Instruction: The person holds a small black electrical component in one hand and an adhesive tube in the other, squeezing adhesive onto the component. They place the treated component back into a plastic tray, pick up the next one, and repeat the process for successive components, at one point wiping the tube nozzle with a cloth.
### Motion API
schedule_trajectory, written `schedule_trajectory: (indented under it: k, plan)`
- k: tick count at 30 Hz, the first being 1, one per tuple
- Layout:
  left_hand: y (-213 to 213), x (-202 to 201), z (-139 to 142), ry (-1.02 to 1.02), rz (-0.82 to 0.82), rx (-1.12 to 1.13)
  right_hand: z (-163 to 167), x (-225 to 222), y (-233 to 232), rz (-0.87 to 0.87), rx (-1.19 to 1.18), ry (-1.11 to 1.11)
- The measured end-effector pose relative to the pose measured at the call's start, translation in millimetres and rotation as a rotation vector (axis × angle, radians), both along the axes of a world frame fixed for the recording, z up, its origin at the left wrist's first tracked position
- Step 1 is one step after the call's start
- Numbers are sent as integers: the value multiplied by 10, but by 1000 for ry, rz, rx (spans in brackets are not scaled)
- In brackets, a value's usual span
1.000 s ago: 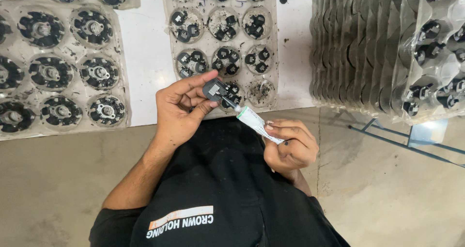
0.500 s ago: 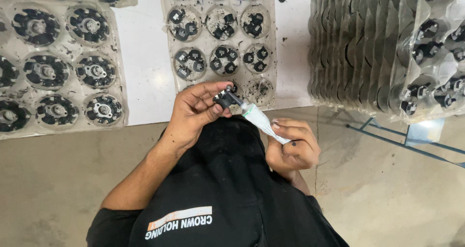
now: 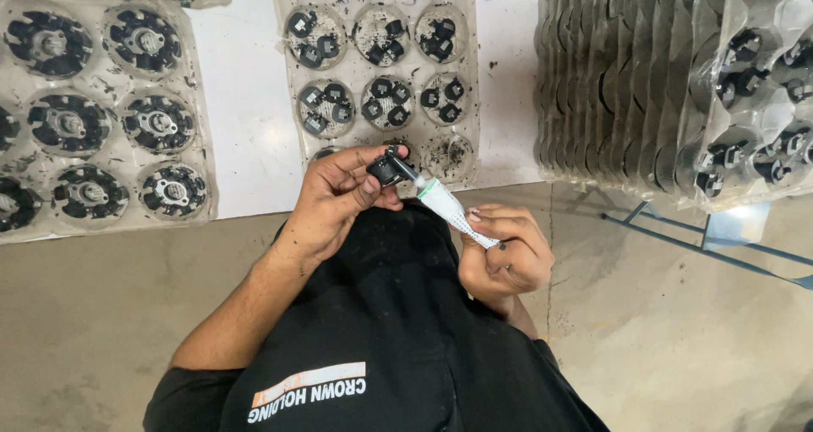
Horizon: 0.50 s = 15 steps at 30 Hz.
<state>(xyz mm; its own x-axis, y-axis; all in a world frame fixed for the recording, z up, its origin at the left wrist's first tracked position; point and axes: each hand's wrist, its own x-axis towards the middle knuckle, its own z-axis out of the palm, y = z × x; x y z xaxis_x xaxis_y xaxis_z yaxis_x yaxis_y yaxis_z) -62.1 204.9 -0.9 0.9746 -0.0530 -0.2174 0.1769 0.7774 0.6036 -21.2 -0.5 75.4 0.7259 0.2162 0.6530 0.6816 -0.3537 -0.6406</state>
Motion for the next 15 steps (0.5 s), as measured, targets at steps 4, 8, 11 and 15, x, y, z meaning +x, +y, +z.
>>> schedule_trajectory:
  k: [4, 8, 11, 15]
  plan:
    - [17, 15, 9, -1, -6, -49, 16, 7, 2, -10, -18, 22]
    - [30, 9, 20, -32, -18, -75, 43, 17, -14, -5, -49, 64]
    - [35, 64, -59, 56, 41, -75, 32, 25, -56, -19, -49, 112]
    - [304, 591, -406, 69, 265, 442, -69, 76, -122, -66, 149, 179]
